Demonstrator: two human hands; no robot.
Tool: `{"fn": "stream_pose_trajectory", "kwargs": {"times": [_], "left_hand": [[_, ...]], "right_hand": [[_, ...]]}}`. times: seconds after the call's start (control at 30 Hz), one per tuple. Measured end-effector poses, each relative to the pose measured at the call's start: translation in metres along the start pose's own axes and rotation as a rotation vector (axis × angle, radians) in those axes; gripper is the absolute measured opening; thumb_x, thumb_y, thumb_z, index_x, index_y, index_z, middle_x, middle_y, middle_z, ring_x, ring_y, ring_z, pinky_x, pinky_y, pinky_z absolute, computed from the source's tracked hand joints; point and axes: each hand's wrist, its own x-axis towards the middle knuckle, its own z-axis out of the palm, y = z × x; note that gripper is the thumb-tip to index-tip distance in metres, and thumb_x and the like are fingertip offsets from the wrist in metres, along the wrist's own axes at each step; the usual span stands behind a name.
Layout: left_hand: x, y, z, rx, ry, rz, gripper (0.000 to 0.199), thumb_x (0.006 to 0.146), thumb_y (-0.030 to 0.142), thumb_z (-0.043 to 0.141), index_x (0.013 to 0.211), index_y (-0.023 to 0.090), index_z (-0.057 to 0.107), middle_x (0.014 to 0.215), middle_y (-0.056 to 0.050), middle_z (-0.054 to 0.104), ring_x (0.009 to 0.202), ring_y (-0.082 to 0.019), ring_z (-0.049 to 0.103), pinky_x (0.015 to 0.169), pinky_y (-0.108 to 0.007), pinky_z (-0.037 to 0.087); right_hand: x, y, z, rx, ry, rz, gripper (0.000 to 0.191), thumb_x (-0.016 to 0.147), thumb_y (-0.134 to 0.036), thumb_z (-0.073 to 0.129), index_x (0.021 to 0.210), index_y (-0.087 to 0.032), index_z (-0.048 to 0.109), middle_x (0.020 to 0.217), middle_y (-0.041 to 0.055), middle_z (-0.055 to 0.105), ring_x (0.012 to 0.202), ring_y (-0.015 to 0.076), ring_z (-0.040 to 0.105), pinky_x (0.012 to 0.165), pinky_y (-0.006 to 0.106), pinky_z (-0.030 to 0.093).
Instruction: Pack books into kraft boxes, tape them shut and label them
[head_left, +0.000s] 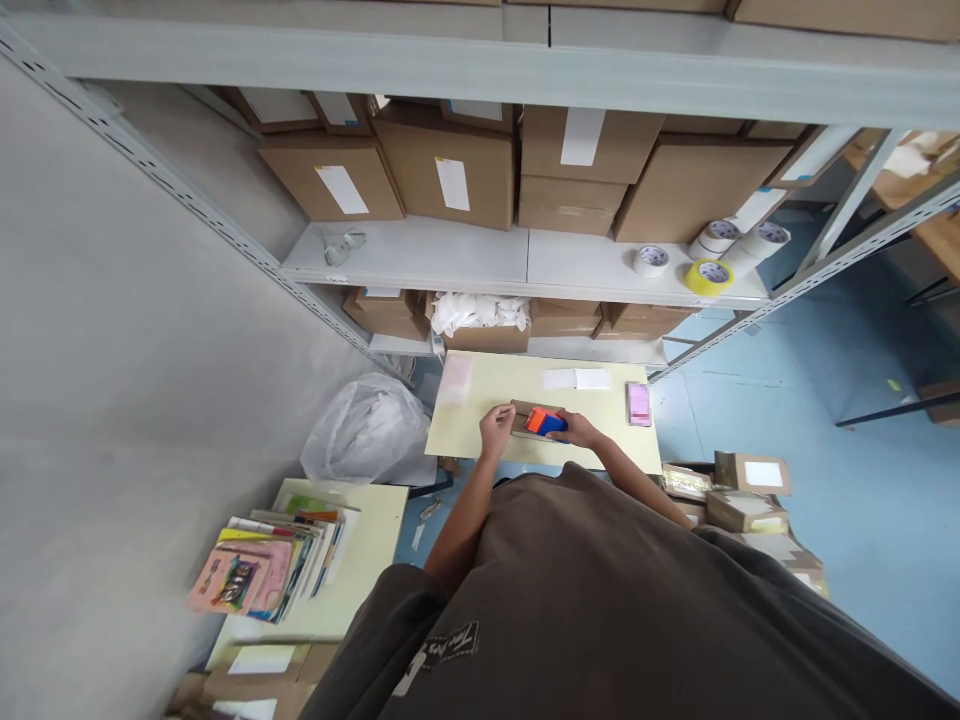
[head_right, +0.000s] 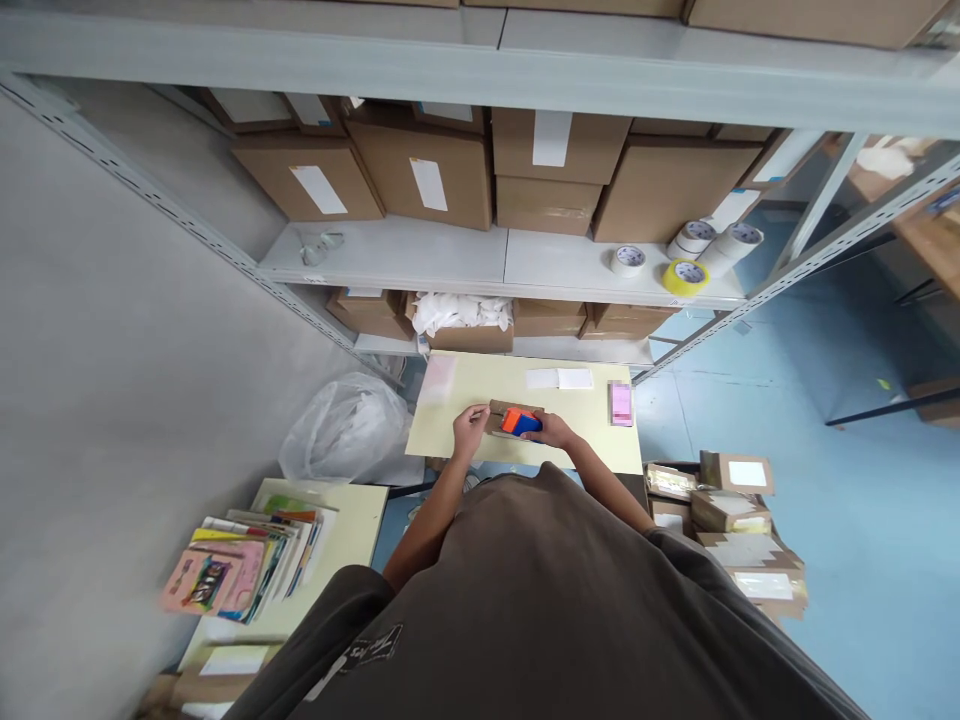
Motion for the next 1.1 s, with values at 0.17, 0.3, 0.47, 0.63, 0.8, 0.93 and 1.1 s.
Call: {"fn": "stream_pose_trajectory", "kwargs": {"times": [0.17, 0.3, 0.47, 0.63, 0.8, 0.93, 1.1], "left_hand": [[0.020, -0.006, 0.006, -0.099, -0.021, -0.129, 0.030, 0.090, 0.046, 0.073, 0.095, 0.018, 0.082, 0.092, -0.011, 0.082, 0.089, -0.024, 0.077, 0.089, -0.035, 0.061], [0.034, -0.012, 0.008, -0.057, -0.029, -0.170, 0.025, 0.086, 0.044, 0.075, 0.086, 0.020, 0.082, 0.081, -0.008, 0.080, 0.082, -0.023, 0.076, 0.085, -0.034, 0.060], [0.046, -0.026, 0.012, -0.078, 0.055, -0.291, 0.020, 0.083, 0.036, 0.072, 0.078, 0.020, 0.081, 0.076, -0.007, 0.080, 0.078, -0.022, 0.076, 0.081, -0.033, 0.062], [0.047, -0.044, 0.013, -0.067, 0.142, -0.405, 0.014, 0.077, 0.034, 0.074, 0.076, 0.021, 0.081, 0.071, -0.005, 0.078, 0.077, -0.022, 0.078, 0.079, -0.033, 0.063], [0.045, -0.058, 0.008, -0.143, 0.148, -0.504, 0.015, 0.075, 0.033, 0.077, 0.075, 0.018, 0.079, 0.070, -0.008, 0.078, 0.072, -0.021, 0.076, 0.072, -0.032, 0.063], [0.047, -0.067, 0.004, -0.137, 0.101, -0.537, 0.019, 0.073, 0.036, 0.082, 0.073, 0.017, 0.077, 0.067, -0.008, 0.076, 0.068, -0.021, 0.075, 0.065, -0.031, 0.061], [0.052, -0.078, 0.006, -0.100, 0.060, -0.563, 0.025, 0.075, 0.039, 0.082, 0.072, 0.016, 0.075, 0.065, -0.008, 0.073, 0.065, -0.021, 0.073, 0.066, -0.032, 0.059]], "right_hand": [[-0.001, -0.007, 0.001, -0.122, 0.042, 0.080, 0.050, 0.096, -0.068, 0.067, 0.115, -0.022, 0.072, 0.103, 0.0097, 0.079, 0.093, 0.0270, 0.074, 0.078, 0.030, 0.050], [0.004, -0.009, 0.003, -0.138, 0.087, 0.131, 0.052, 0.096, -0.074, 0.064, 0.106, -0.023, 0.074, 0.096, 0.0083, 0.079, 0.088, 0.0252, 0.073, 0.071, 0.028, 0.046], [0.012, -0.006, -0.002, -0.147, 0.103, 0.168, 0.053, 0.094, -0.075, 0.065, 0.099, -0.023, 0.074, 0.095, 0.0086, 0.080, 0.087, 0.0250, 0.072, 0.068, 0.028, 0.044], [0.018, -0.003, -0.006, -0.148, 0.085, 0.181, 0.056, 0.091, -0.079, 0.066, 0.097, -0.024, 0.074, 0.095, 0.0081, 0.080, 0.086, 0.0244, 0.072, 0.065, 0.027, 0.042], [0.029, -0.006, 0.000, -0.192, 0.061, 0.197, 0.060, 0.091, -0.081, 0.065, 0.093, -0.023, 0.075, 0.096, 0.0104, 0.080, 0.088, 0.0253, 0.073, 0.066, 0.028, 0.043], [0.041, -0.012, 0.003, -0.261, 0.054, 0.195, 0.063, 0.090, -0.083, 0.065, 0.095, -0.022, 0.078, 0.100, 0.0135, 0.081, 0.094, 0.0283, 0.074, 0.069, 0.029, 0.046], [0.051, -0.024, 0.004, -0.319, 0.002, 0.244, 0.066, 0.090, -0.083, 0.065, 0.100, -0.020, 0.079, 0.106, 0.0173, 0.080, 0.100, 0.0317, 0.075, 0.074, 0.032, 0.049]]}}
